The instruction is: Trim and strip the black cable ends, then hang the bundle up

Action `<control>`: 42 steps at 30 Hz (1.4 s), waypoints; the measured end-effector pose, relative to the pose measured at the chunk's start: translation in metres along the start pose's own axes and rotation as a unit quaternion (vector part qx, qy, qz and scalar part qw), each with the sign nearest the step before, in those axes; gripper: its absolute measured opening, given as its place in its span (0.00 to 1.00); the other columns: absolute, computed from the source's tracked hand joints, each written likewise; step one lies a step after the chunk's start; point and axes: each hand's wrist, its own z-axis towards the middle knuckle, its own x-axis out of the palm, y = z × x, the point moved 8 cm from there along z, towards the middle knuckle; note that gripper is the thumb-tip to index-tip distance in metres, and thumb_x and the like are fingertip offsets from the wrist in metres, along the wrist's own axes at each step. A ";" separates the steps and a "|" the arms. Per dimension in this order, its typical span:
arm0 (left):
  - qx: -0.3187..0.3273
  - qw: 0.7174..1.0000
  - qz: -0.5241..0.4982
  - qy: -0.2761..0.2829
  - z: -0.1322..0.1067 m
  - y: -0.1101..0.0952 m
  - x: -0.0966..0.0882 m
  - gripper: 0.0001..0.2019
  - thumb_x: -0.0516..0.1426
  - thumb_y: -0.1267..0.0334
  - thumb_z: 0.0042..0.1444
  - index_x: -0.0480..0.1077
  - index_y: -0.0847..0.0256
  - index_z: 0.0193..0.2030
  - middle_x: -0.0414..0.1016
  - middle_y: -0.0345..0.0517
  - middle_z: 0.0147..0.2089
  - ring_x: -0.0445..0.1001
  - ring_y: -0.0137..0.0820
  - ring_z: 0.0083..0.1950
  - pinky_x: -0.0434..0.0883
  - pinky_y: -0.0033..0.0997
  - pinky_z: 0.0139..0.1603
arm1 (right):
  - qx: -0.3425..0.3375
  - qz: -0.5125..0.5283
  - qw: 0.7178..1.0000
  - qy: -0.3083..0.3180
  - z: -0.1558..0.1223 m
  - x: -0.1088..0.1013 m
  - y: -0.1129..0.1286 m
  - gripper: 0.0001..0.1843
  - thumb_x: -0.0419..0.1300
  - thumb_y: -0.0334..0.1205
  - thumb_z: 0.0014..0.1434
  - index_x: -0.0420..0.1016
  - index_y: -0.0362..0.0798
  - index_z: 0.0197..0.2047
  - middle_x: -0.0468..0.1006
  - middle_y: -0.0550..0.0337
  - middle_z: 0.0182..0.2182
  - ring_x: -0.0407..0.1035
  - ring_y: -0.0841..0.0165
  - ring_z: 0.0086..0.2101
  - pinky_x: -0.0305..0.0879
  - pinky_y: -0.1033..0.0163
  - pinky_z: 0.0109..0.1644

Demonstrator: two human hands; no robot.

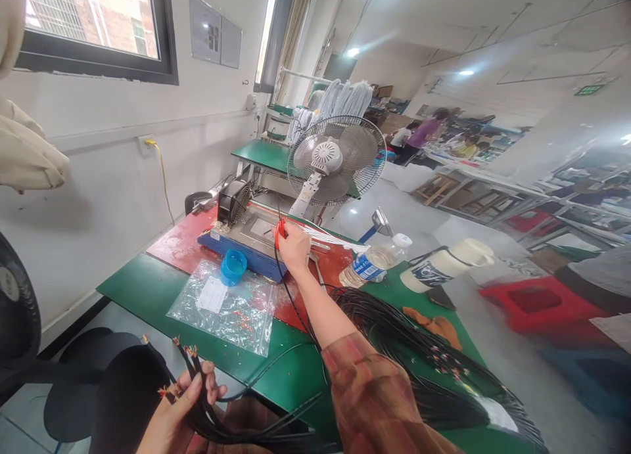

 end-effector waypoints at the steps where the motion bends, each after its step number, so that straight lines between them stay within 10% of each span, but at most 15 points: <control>1: 0.003 1.000 0.006 -0.002 0.000 0.000 0.000 0.11 0.64 0.63 0.44 0.76 0.63 0.35 0.68 0.43 0.27 0.66 0.29 0.28 0.70 0.42 0.46 | 0.003 0.000 1.000 0.001 0.000 0.000 -0.001 0.19 0.55 0.47 0.56 0.62 0.45 0.19 0.63 0.65 0.19 0.49 0.74 0.23 0.39 0.67 0.28; 30: 0.000 1.000 0.001 0.027 0.009 0.004 -0.005 0.10 0.64 0.61 0.43 0.75 0.61 0.33 0.68 0.43 0.26 0.66 0.31 0.26 0.67 0.45 0.47 | 0.032 0.031 0.999 0.001 0.001 -0.002 -0.010 0.18 0.54 0.49 0.55 0.65 0.46 0.20 0.63 0.64 0.18 0.49 0.74 0.22 0.40 0.67 0.27; 42: 0.008 1.000 -0.010 0.019 -0.006 -0.001 0.009 0.11 0.63 0.64 0.47 0.73 0.61 0.39 0.65 0.39 0.25 0.62 0.23 0.23 0.66 0.29 0.30 | -0.057 0.129 0.984 0.105 -0.072 0.019 0.029 0.17 0.52 0.47 0.58 0.70 0.46 0.24 0.73 0.60 0.24 0.62 0.72 0.26 0.51 0.69 0.30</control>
